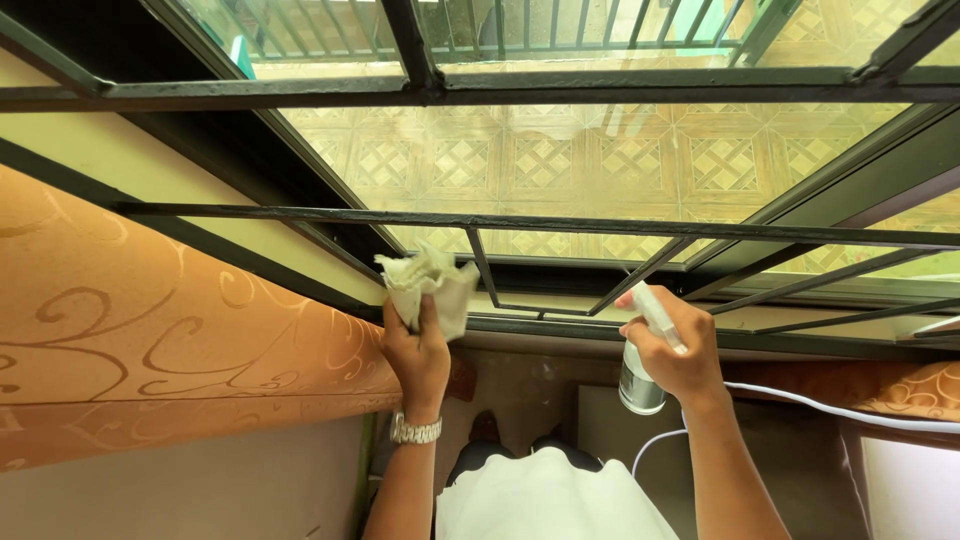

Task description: The person cleans a window by spraying a cleaning solution and wiping the glass and frame with a cloth. They repeatedly spray and wipe different sections of the window throughout the clip.

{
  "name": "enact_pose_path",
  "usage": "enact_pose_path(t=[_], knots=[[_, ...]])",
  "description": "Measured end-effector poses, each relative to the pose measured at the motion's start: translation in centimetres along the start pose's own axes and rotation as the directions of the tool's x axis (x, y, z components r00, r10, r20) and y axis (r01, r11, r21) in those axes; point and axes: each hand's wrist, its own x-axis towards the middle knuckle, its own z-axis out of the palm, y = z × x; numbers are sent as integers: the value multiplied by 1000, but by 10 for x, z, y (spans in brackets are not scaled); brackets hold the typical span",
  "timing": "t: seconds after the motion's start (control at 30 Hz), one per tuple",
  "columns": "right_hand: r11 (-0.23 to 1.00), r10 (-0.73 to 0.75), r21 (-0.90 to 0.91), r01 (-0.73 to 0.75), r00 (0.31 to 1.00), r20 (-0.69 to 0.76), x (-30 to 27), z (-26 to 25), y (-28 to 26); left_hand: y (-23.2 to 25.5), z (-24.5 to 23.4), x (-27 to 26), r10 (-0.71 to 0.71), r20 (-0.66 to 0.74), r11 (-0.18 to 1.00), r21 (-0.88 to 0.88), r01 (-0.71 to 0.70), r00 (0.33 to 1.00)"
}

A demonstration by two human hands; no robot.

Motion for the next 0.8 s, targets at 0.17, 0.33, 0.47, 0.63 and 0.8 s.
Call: enact_pose_path(t=[0.17, 0.33, 0.47, 0.63, 0.8], knots=[[999, 19, 30, -20, 999, 29, -10, -3, 4, -19, 46, 69, 656, -394, 739, 162, -654, 644], [997, 39, 62, -40, 999, 22, -24, -8, 7, 61, 86, 143, 811, -464, 496, 221, -839, 357], [967, 252, 33, -254, 966, 54, -29, -24, -3, 158, 82, 155, 896, -421, 277, 272, -922, 145], [960, 280, 15, -281, 959, 36, -30, -28, 6, 171, 87, 159, 991, -111, -23, 432, -902, -79], [952, 305, 20, -306, 952, 38, -26, -17, 13, 96, 119, 167, 947, 161, -321, 402, -857, -279]])
